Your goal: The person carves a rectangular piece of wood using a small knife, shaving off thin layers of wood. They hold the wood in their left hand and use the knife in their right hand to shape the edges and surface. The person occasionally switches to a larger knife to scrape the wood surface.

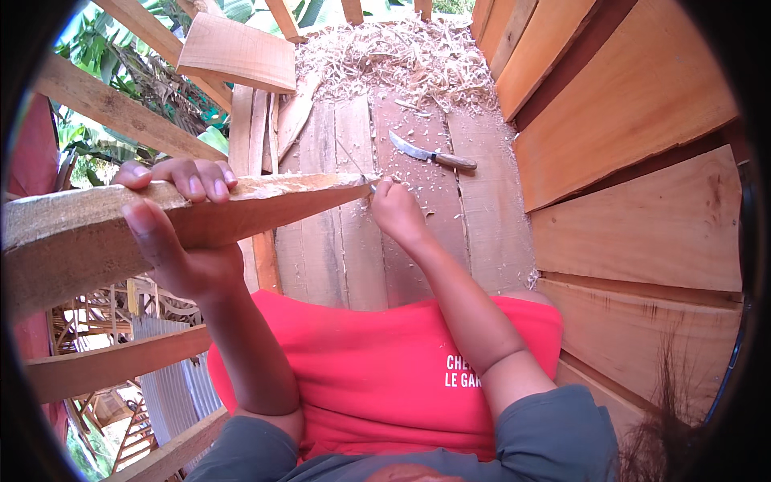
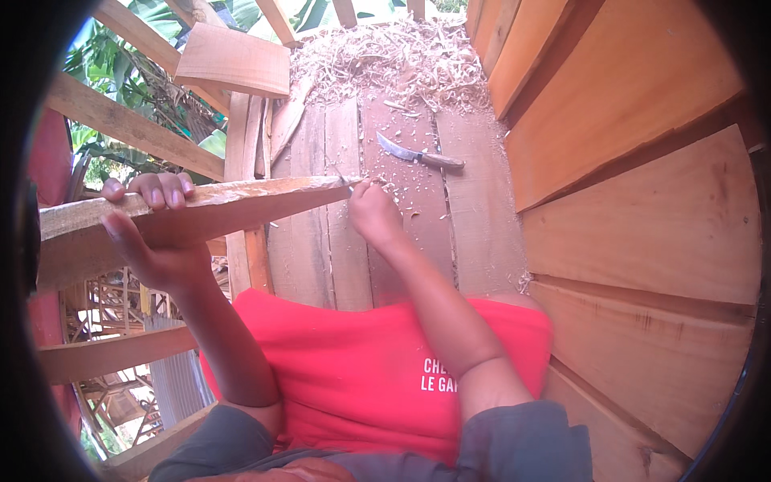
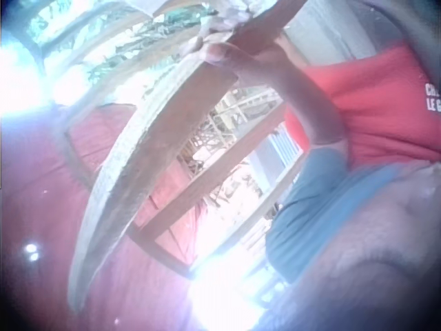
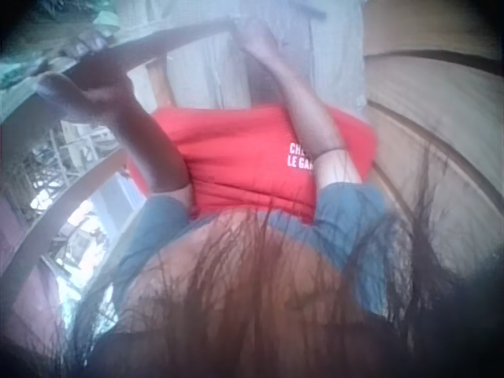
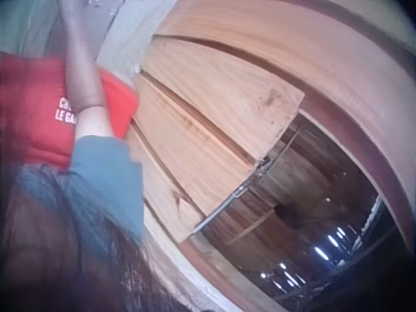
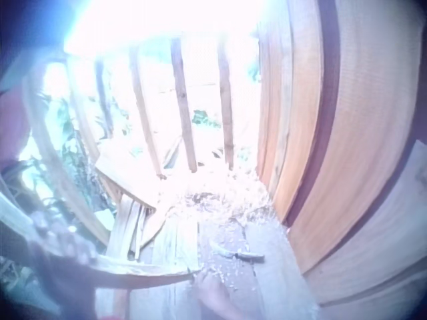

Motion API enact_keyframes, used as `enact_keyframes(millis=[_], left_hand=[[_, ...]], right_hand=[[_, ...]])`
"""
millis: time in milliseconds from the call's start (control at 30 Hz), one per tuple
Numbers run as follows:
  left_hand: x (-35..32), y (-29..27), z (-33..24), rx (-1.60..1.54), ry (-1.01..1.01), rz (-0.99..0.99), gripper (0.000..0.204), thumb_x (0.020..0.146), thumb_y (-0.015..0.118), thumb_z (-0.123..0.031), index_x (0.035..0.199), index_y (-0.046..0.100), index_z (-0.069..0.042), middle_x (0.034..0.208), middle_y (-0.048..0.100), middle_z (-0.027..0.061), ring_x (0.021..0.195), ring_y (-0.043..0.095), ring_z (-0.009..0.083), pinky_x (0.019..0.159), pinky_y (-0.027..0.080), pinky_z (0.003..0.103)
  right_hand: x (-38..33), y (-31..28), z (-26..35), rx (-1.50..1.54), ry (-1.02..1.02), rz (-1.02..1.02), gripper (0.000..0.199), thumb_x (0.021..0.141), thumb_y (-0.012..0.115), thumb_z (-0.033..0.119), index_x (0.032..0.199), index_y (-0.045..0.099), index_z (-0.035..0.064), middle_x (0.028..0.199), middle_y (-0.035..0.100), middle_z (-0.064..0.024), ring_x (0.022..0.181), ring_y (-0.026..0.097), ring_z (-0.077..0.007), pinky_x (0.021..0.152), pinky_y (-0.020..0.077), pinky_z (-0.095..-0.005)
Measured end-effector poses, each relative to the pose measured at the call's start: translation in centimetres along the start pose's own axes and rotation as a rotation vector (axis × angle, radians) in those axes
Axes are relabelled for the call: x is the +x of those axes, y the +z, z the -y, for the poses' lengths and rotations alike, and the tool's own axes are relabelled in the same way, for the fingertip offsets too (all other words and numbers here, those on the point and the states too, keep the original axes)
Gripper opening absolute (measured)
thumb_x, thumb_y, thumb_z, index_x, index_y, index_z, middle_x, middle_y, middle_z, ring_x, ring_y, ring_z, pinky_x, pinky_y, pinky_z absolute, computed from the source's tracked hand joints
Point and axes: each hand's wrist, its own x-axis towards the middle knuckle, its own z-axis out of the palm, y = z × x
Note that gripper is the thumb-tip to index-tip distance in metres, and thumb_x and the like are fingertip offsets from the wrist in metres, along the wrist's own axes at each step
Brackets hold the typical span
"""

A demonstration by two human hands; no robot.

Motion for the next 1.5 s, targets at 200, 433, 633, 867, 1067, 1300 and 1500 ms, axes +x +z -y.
enact_keyframes(millis=[200,433,633,867,1067,1300,1500], left_hand=[[0.0,0.1,-0.2,-0.037,-0.039,-0.039,0.032,0.100,0.055,-0.042,0.116,0.046,-0.016,0.083,0.051,0.0044,0.076,0.051,0.0167,0.080,0.044,0.039],[0.4,-1.0,-0.5,-0.073,-0.067,-0.055,0.026,0.101,0.054,-0.043,0.110,0.049,-0.018,0.085,0.052,0.0015,0.081,0.052,0.0164,0.083,0.040,0.037],[0.3,-1.7,-0.3,-0.002,-0.042,-0.155,0.030,0.099,0.058,-0.044,0.112,0.051,-0.017,0.083,0.051,0.0026,0.078,0.052,0.0163,0.080,0.043,0.037],[0.5,-3.4,-0.3,0.015,-0.040,-0.233,0.030,0.099,0.059,-0.045,0.111,0.053,-0.018,0.082,0.050,0.0022,0.077,0.052,0.0162,0.079,0.044,0.037],[0.9,-4.5,-0.2,0.018,-0.032,-0.257,0.032,0.098,0.059,-0.045,0.111,0.053,-0.017,0.081,0.049,0.0023,0.076,0.051,0.0163,0.079,0.044,0.037],[1.1,-3.4,-0.4,-0.004,-0.032,-0.225,0.024,0.100,0.059,-0.038,0.108,0.052,-0.016,0.083,0.049,0.0018,0.080,0.051,0.0162,0.084,0.042,0.038],[1.3,-3.0,-0.3,-0.011,-0.037,-0.204,0.024,0.100,0.057,-0.039,0.108,0.051,-0.016,0.083,0.050,0.0018,0.080,0.051,0.0160,0.084,0.041,0.038]], right_hand=[[0.2,0.2,-1.6,0.004,0.052,-0.075,0.062,0.103,0.029,0.034,0.078,0.066,-0.0091,0.083,0.065,-0.0353,0.087,0.065,-0.0510,0.086,0.0507,-0.0562],[-1.0,-0.5,0.0,-0.044,0.050,0.039,0.062,0.105,0.027,0.035,0.082,0.067,-0.0062,0.087,0.066,-0.0336,0.089,0.065,-0.0501,0.085,0.0505,-0.0561],[-2.0,0.0,2.2,0.015,-0.124,0.099,0.059,0.106,0.029,0.036,0.088,0.066,-0.0056,0.086,0.067,-0.0322,0.088,0.066,-0.0487,0.083,0.0506,-0.0565],[-3.7,-1.0,4.2,-0.050,-0.167,0.130,0.049,0.106,0.032,0.031,0.096,0.062,-0.0069,0.086,0.067,-0.0317,0.090,0.066,-0.0474,0.083,0.0505,-0.0560],[-4.6,-2.2,5.9,-0.095,-0.216,0.230,0.051,0.106,0.032,0.032,0.096,0.064,-0.0076,0.084,0.066,-0.0327,0.087,0.065,-0.0500,0.082,0.0504,-0.0563],[-4.0,-0.5,4.0,-0.065,-0.183,0.163,0.053,0.105,0.034,0.034,0.088,0.064,-0.0055,0.085,0.066,-0.0328,0.088,0.065,-0.0497,0.083,0.0500,-0.0562],[-2.0,0.9,1.7,-0.069,-0.136,0.101,0.053,0.105,0.033,0.034,0.090,0.064,-0.0063,0.087,0.066,-0.0332,0.090,0.065,-0.0496,0.084,0.0499,-0.0562]])
